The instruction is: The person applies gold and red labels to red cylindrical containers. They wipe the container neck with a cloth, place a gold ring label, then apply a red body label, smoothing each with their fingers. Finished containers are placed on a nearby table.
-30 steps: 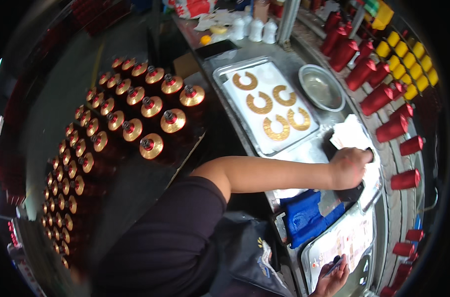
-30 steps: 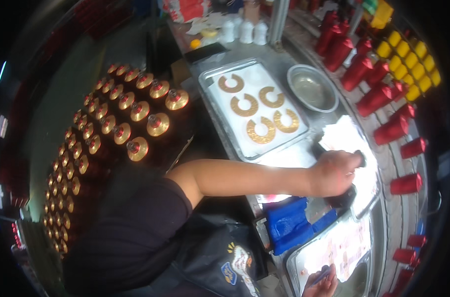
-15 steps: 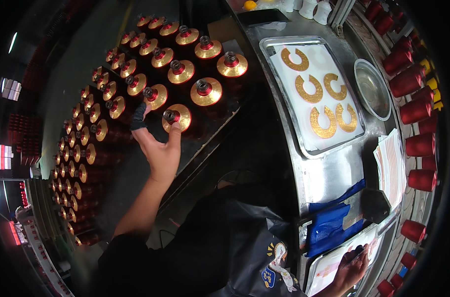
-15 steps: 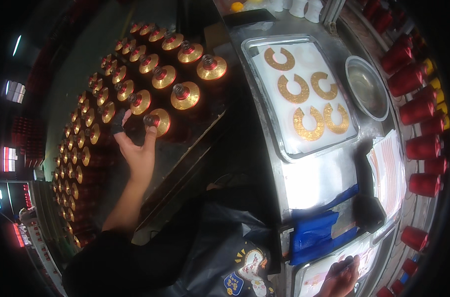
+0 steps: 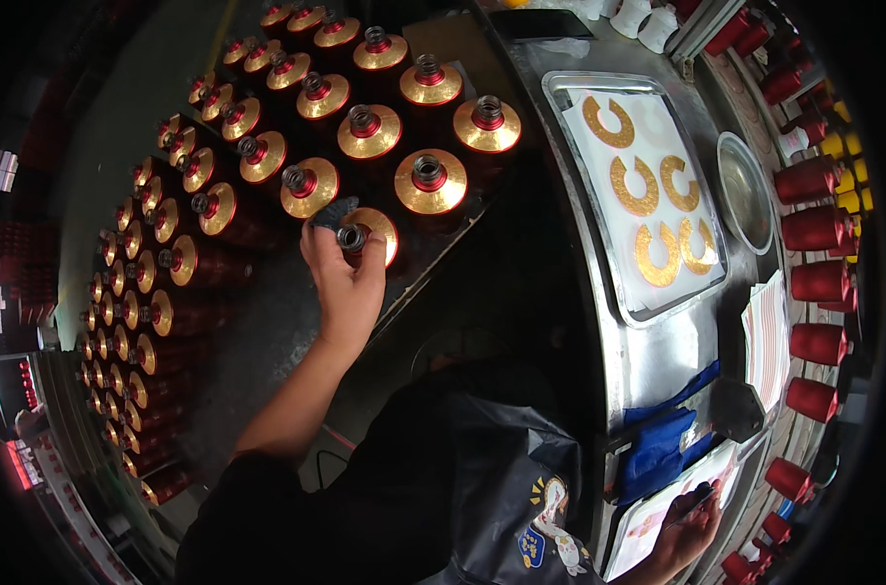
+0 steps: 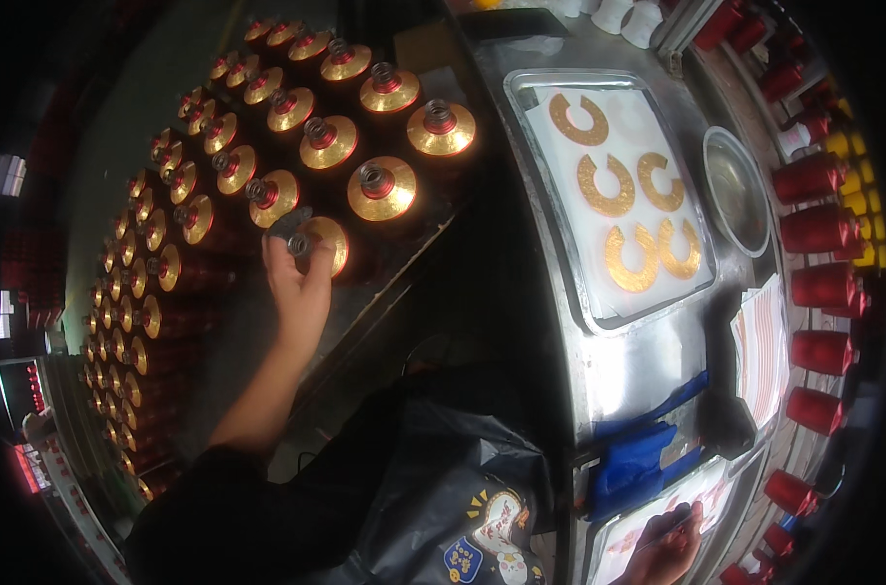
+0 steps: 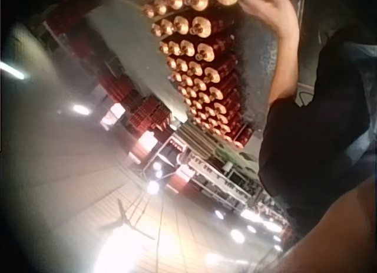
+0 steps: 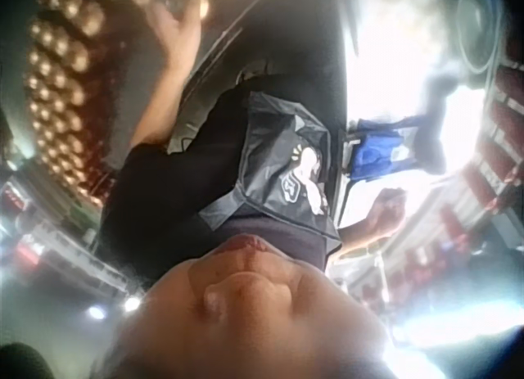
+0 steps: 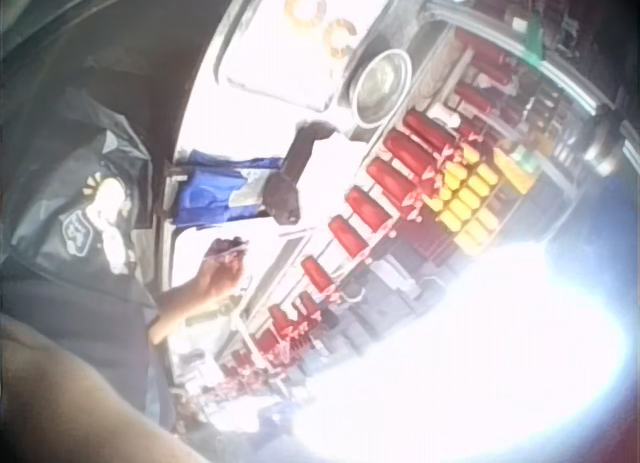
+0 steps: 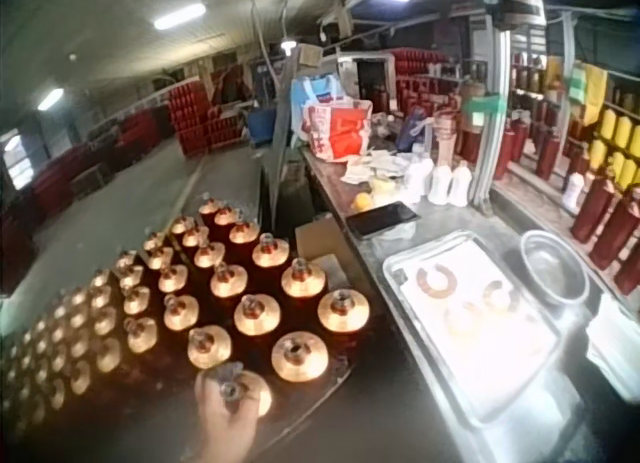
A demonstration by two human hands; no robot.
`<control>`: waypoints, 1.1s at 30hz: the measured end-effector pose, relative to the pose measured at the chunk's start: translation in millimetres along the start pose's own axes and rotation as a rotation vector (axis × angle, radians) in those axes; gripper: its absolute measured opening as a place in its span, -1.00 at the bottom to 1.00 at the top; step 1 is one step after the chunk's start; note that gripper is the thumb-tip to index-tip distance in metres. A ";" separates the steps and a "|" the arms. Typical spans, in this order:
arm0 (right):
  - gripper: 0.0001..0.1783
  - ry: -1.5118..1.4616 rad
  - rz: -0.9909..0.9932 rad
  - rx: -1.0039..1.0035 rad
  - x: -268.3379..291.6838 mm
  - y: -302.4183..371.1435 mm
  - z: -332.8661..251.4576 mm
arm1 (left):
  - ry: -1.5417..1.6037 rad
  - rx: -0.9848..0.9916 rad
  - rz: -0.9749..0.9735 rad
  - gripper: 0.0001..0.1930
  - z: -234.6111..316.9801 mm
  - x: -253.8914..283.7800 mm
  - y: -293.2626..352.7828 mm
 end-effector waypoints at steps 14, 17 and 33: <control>-0.51 0.058 -0.058 -0.054 -13.3 -15.9 7.0 | 0.142 0.094 -0.136 -0.51 -7.0 6.5 -0.2; -0.51 0.029 -0.080 -0.060 -18.0 -16.1 7.6 | 0.121 0.076 -0.165 -0.51 -8.4 8.5 -2.0; -0.55 0.052 -0.055 -0.047 -29.7 -15.0 9.8 | 0.058 0.012 -0.020 -0.72 9.8 3.1 -6.9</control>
Point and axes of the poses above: each hand's wrist, its own y-axis away from the middle knuckle, its own x-axis out of the back of the hand, z = x × y, the point moved 2 cm from there along -y, towards the middle knuckle, and after that the axes turned 10 degrees about x, right-handed, at the moved point
